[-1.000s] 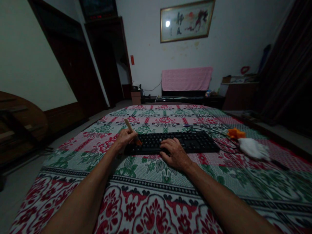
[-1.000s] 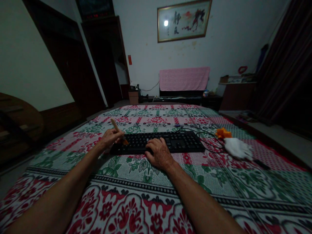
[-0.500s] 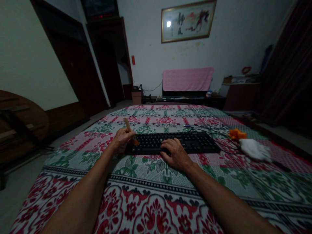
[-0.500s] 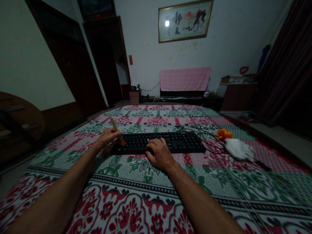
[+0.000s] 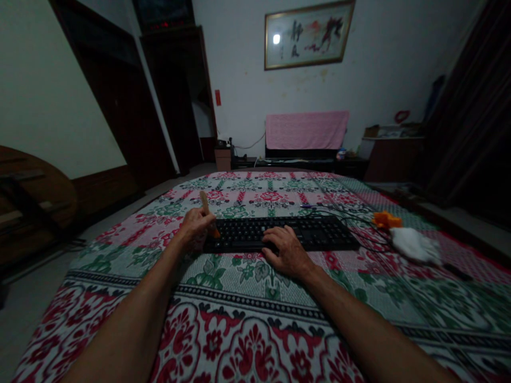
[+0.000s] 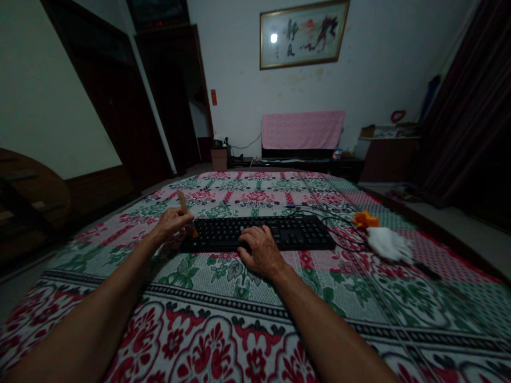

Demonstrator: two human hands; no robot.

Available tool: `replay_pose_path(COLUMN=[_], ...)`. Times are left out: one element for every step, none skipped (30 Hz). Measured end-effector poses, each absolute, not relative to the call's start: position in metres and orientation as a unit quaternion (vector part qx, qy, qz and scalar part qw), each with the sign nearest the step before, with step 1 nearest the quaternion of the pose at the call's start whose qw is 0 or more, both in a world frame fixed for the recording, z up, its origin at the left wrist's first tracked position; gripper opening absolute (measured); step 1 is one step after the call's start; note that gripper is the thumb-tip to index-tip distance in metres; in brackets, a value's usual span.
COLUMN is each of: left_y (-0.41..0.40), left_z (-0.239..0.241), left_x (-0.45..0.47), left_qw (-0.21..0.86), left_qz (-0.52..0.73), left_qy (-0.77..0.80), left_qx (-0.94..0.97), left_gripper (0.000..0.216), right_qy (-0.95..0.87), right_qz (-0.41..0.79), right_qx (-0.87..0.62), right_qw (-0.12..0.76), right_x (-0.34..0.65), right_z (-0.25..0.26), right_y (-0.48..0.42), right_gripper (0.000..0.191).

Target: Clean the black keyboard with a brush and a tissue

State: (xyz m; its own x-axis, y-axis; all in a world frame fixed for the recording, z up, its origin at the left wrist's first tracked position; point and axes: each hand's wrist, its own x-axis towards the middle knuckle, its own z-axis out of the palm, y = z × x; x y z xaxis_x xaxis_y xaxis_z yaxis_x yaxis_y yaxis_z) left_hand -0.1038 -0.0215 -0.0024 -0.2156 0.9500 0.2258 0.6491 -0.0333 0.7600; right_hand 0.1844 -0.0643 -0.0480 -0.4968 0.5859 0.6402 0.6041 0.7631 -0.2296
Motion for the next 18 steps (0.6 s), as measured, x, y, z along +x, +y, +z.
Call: replay_pose_path(left_y=[-0.021, -0.021, -0.022, -0.022, -0.023, -0.024, -0.024, -0.024, -0.024, -0.024, -0.024, -0.024, -0.024, -0.025, -0.026, -0.027, -0.027, -0.027], left_z=[-0.001, 0.000, 0.002, 0.003, 0.003, 0.003, 0.002, 0.001, 0.001, 0.001, 0.002, 0.003, 0.006, 0.009, 0.012, 0.016, 0.018, 0.020], left_x=[-0.105, -0.106, -0.105, -0.104, -0.102, -0.101, -0.100, -0.101, -0.102, -0.105, -0.108, -0.110, -0.113, -0.115, -0.115, -0.114, -0.112, -0.109], left_qw=[0.179, 0.176, 0.179, 0.187, 0.197, 0.204, 0.206, 0.200, 0.184, 0.159, 0.129, 0.094, 0.060, 0.029, 0.005, -0.009, -0.009, 0.008], left_qz=[0.401, 0.405, 0.412, 0.418, 0.421, 0.419, 0.409, 0.392, 0.371, 0.349, 0.326, 0.305, 0.286, 0.271, 0.261, 0.258, 0.263, 0.277], left_qy=[0.676, 0.677, 0.673, 0.666, 0.659, 0.655, 0.656, 0.663, 0.675, 0.689, 0.704, 0.717, 0.727, 0.735, 0.741, 0.745, 0.746, 0.742], left_qx=[0.592, 0.589, 0.588, 0.589, 0.591, 0.595, 0.600, 0.606, 0.611, 0.615, 0.617, 0.620, 0.621, 0.621, 0.619, 0.616, 0.612, 0.611], left_gripper=[0.017, 0.017, 0.017, 0.017, 0.017, 0.017, 0.017, 0.017, 0.018, 0.019, 0.020, 0.021, 0.022, 0.023, 0.024, 0.024, 0.024, 0.024], right_qy=[-0.865, -0.865, -0.865, -0.865, -0.865, -0.865, -0.865, -0.865, -0.865, -0.866, -0.866, -0.866, -0.866, -0.866, -0.865, -0.865, -0.864, -0.864], right_qz=[-0.013, -0.014, -0.014, -0.014, -0.014, -0.014, -0.013, -0.013, -0.013, -0.013, -0.013, -0.013, -0.013, -0.012, -0.011, -0.011, -0.010, -0.010], right_qx=[-0.344, -0.343, -0.342, -0.342, -0.341, -0.341, -0.342, -0.342, -0.343, -0.343, -0.343, -0.344, -0.344, -0.344, -0.345, -0.346, -0.346, -0.346], right_qw=[0.365, 0.365, 0.366, 0.366, 0.367, 0.367, 0.367, 0.367, 0.366, 0.365, 0.364, 0.363, 0.363, 0.363, 0.364, 0.364, 0.365, 0.365], right_x=[0.184, 0.184, 0.184, 0.184, 0.184, 0.184, 0.184, 0.185, 0.185, 0.185, 0.185, 0.185, 0.185, 0.184, 0.184, 0.184, 0.185, 0.185], right_z=[-0.048, -0.048, -0.047, -0.047, -0.047, -0.047, -0.047, -0.047, -0.047, -0.047, -0.047, -0.047, -0.047, -0.047, -0.047, -0.047, -0.047, -0.047], right_y=[-0.064, -0.064, -0.064, -0.064, -0.064, -0.065, -0.065, -0.065, -0.065, -0.066, -0.066, -0.066, -0.066, -0.066, -0.066, -0.066, -0.066, -0.066], right_gripper=[0.017, 0.017, 0.017, 0.017, 0.017, 0.017, 0.017, 0.017, 0.017, 0.017, 0.017, 0.017, 0.017, 0.017, 0.017, 0.017, 0.017, 0.017])
